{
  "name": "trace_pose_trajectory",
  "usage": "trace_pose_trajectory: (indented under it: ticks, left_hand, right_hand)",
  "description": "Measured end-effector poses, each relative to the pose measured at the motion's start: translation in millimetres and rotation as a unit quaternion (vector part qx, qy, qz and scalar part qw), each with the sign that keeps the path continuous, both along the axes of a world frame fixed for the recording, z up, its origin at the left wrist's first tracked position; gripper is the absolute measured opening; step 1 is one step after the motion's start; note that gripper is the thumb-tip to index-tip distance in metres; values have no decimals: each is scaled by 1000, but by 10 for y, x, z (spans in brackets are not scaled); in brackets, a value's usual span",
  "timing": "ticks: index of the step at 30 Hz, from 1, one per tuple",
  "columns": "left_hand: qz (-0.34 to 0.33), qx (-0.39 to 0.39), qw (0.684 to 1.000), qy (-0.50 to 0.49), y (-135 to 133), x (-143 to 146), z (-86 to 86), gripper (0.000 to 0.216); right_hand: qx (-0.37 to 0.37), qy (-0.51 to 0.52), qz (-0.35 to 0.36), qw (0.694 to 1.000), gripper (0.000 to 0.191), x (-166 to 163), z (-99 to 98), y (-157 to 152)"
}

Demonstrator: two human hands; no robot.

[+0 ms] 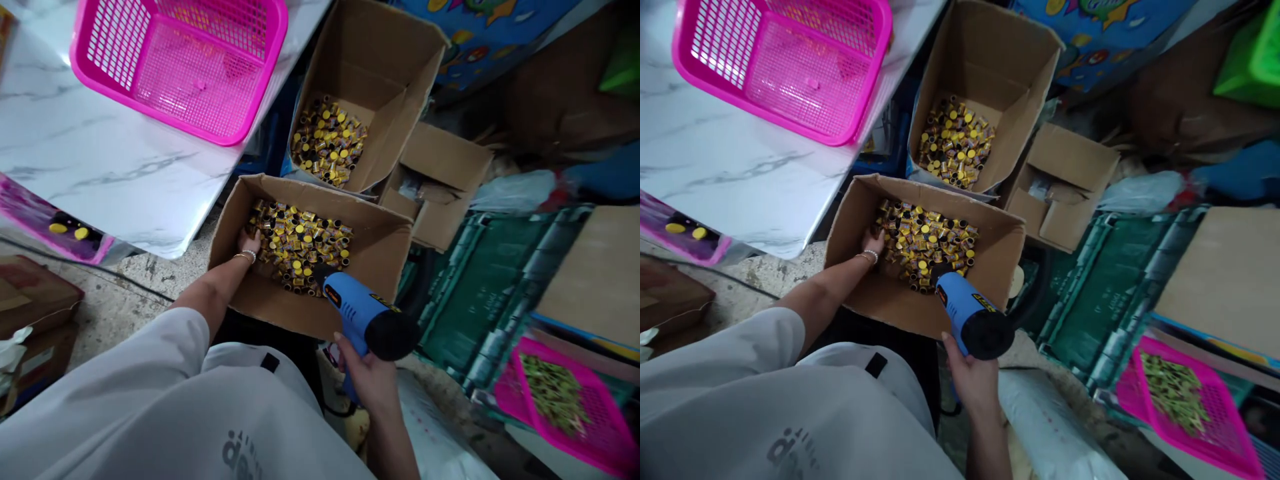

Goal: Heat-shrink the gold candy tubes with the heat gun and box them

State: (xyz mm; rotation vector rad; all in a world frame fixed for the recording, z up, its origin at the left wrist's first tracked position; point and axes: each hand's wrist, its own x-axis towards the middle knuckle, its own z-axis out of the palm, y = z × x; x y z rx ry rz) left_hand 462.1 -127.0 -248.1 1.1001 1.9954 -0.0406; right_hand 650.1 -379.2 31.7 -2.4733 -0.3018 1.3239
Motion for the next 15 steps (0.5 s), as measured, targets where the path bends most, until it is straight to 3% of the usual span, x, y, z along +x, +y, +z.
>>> trace_pose_trajectory:
  ticks: [4, 7, 10, 13, 15]
  left_hand:
    - [-70, -74, 995, -15, -221, 289, -121, 81]
    - [-210, -131, 966, -73, -647, 548, -5, 84]
    - [-383, -164, 900, -127, -1145, 663, 226, 81]
    - [-530, -96, 832, -134, -1562, 727, 399, 65]
    - [-600, -28, 776, -193, -1739, 839, 434, 51]
  right_hand:
    - [4, 18, -35, 999, 45, -48, -9, -23]
    - [-30, 18, -49, 998, 48, -26, -22, -36]
    - [-44, 11, -31, 998, 50, 41, -3, -52]
    - [-39, -4, -29, 999, 49, 106, 56, -78]
    - [-24, -6, -46, 999, 48, 127, 97, -111]
